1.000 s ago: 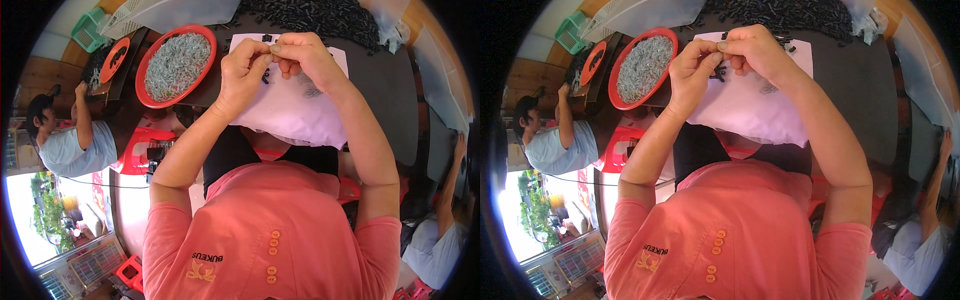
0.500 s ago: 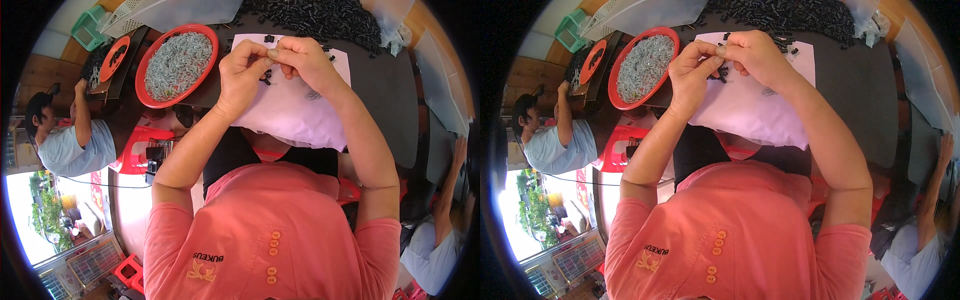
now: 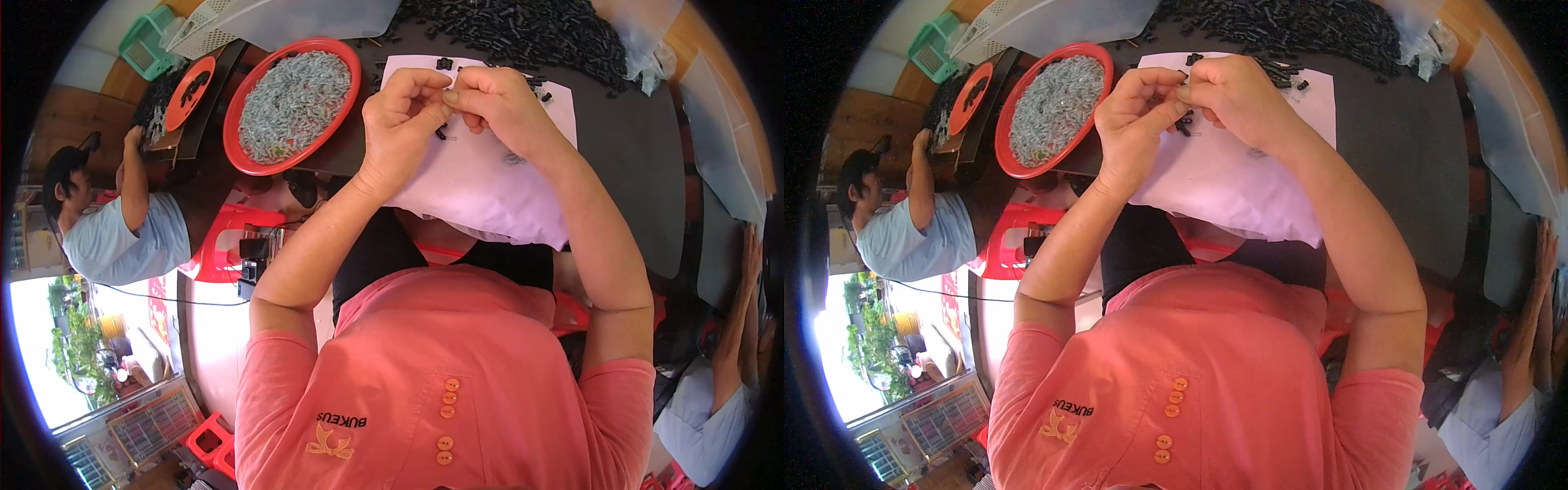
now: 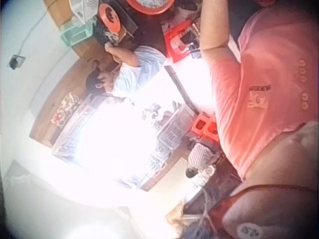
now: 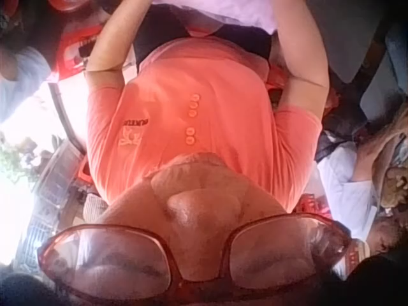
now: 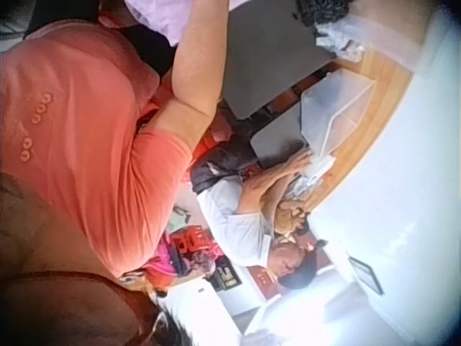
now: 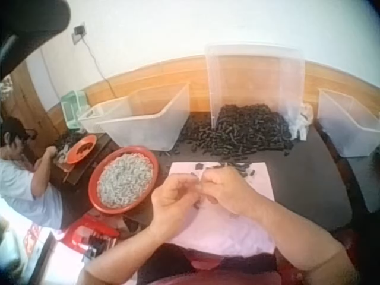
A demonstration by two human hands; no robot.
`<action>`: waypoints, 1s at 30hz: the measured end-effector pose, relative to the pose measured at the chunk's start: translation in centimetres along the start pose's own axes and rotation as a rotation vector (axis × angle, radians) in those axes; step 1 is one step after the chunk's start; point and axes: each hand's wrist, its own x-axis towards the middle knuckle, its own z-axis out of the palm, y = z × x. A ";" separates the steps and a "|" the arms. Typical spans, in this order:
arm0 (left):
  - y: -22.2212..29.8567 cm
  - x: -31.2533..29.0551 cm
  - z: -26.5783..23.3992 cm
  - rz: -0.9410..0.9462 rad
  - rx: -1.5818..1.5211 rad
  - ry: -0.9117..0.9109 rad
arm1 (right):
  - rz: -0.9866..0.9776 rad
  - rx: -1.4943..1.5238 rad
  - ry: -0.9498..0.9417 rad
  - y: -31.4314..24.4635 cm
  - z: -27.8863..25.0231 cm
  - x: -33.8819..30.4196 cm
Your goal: The person inserts small metal pins into plastic housings by hand at a workbench.
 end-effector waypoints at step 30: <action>0.3 -0.3 0.0 -0.052 0.013 -0.001 | -0.015 -0.136 -0.006 -0.3 0.2 -0.1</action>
